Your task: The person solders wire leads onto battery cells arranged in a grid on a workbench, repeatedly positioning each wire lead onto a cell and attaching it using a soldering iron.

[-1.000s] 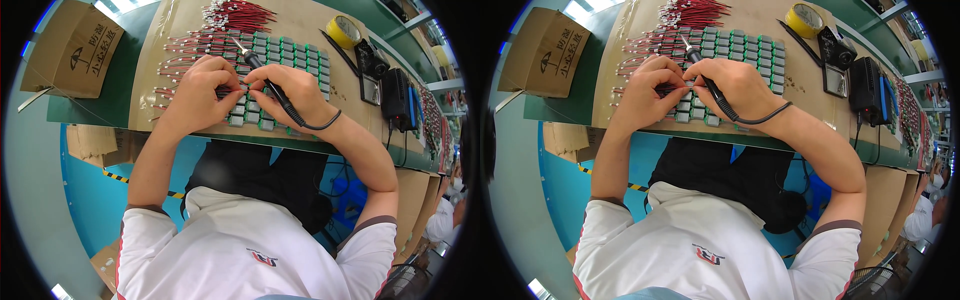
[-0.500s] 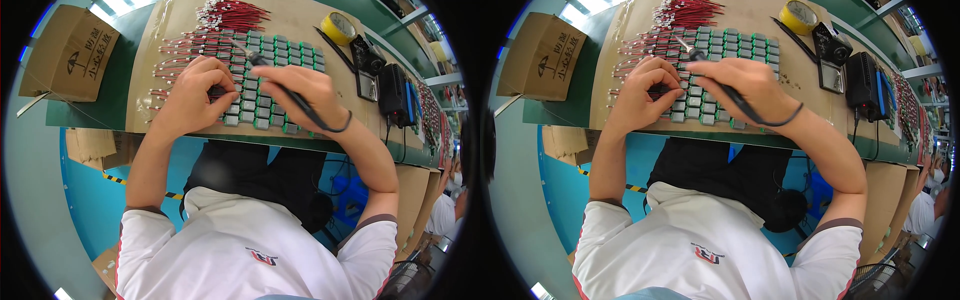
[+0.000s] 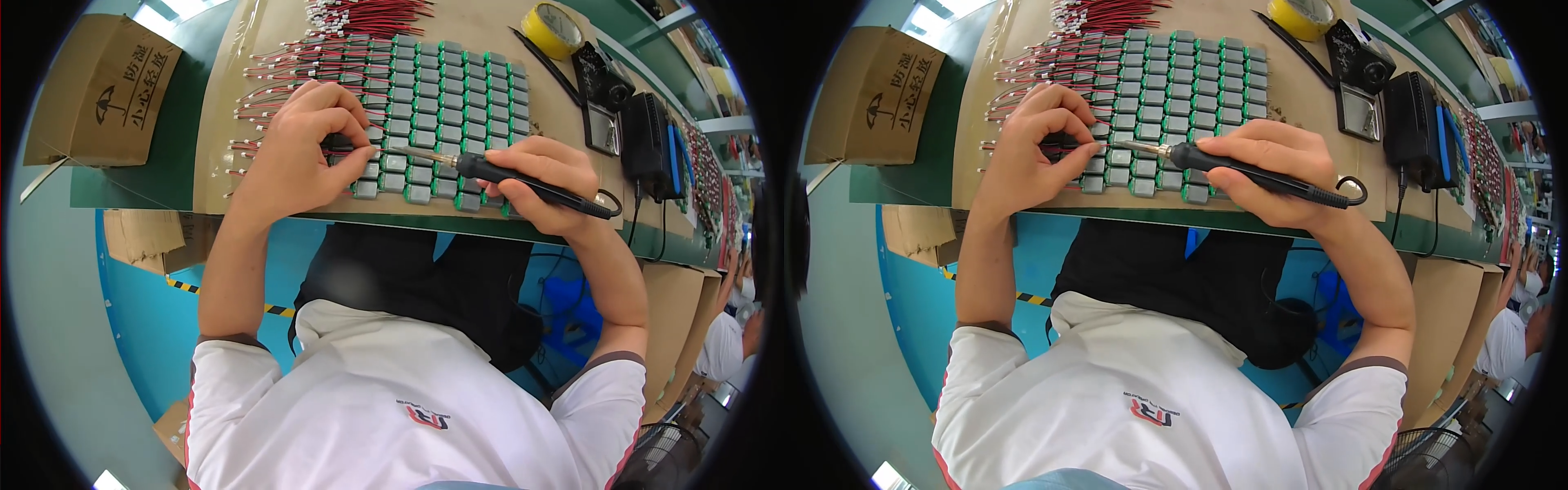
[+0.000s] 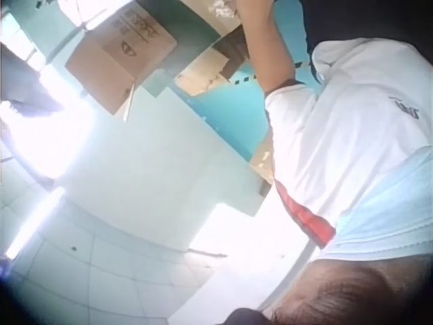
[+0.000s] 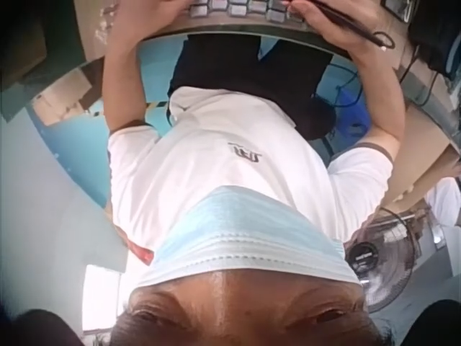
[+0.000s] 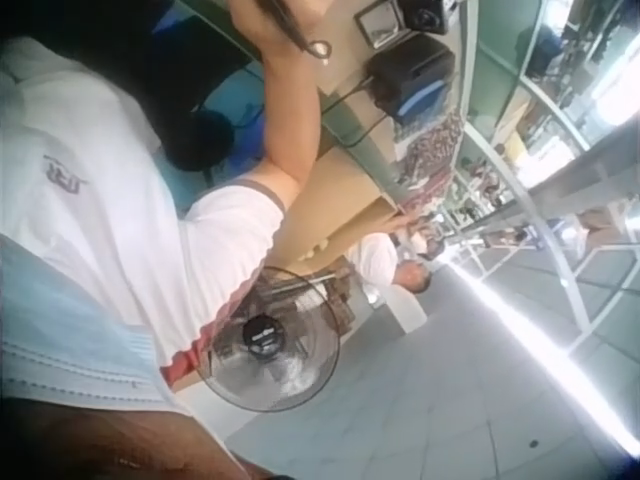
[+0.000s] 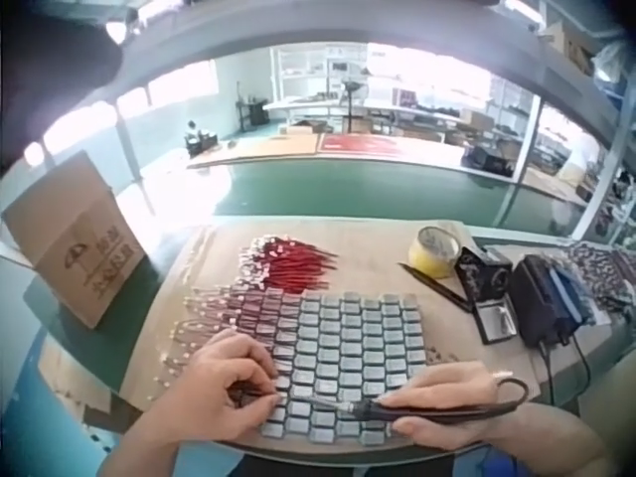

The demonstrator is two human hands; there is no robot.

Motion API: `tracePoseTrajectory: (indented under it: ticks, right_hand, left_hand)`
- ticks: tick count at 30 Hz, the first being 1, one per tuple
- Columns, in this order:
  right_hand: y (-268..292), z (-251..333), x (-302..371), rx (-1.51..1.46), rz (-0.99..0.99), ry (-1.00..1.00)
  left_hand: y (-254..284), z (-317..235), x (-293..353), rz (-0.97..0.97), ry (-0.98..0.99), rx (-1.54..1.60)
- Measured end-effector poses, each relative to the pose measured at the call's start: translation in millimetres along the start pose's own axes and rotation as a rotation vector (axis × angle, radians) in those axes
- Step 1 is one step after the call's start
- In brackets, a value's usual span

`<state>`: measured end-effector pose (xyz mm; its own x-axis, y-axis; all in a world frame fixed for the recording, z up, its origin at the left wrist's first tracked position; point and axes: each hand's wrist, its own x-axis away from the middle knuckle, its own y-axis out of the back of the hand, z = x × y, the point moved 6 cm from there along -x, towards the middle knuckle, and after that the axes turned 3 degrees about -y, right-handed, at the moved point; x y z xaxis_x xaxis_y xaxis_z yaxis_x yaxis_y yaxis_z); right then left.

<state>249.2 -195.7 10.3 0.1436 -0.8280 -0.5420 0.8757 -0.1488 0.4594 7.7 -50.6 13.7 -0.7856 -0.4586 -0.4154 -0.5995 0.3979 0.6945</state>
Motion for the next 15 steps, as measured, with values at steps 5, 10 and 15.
tracePoseTrajectory:
  ticks: [5,10,15]
  right_hand:
    - [-0.3,0.0,-0.3,0.002,-0.004,-0.002]
    - [-2.2,2.7,-4.4,0.010,0.022,0.025]
    - [-3.0,4.7,-6.7,0.022,0.047,0.023]
  left_hand:
    - [-1.2,-1.0,-1.1,0.010,0.004,0.009]
    - [-1.0,-0.5,0.1,0.008,0.000,-0.001]
    - [-0.9,-0.7,-0.5,0.005,-0.005,-0.004]
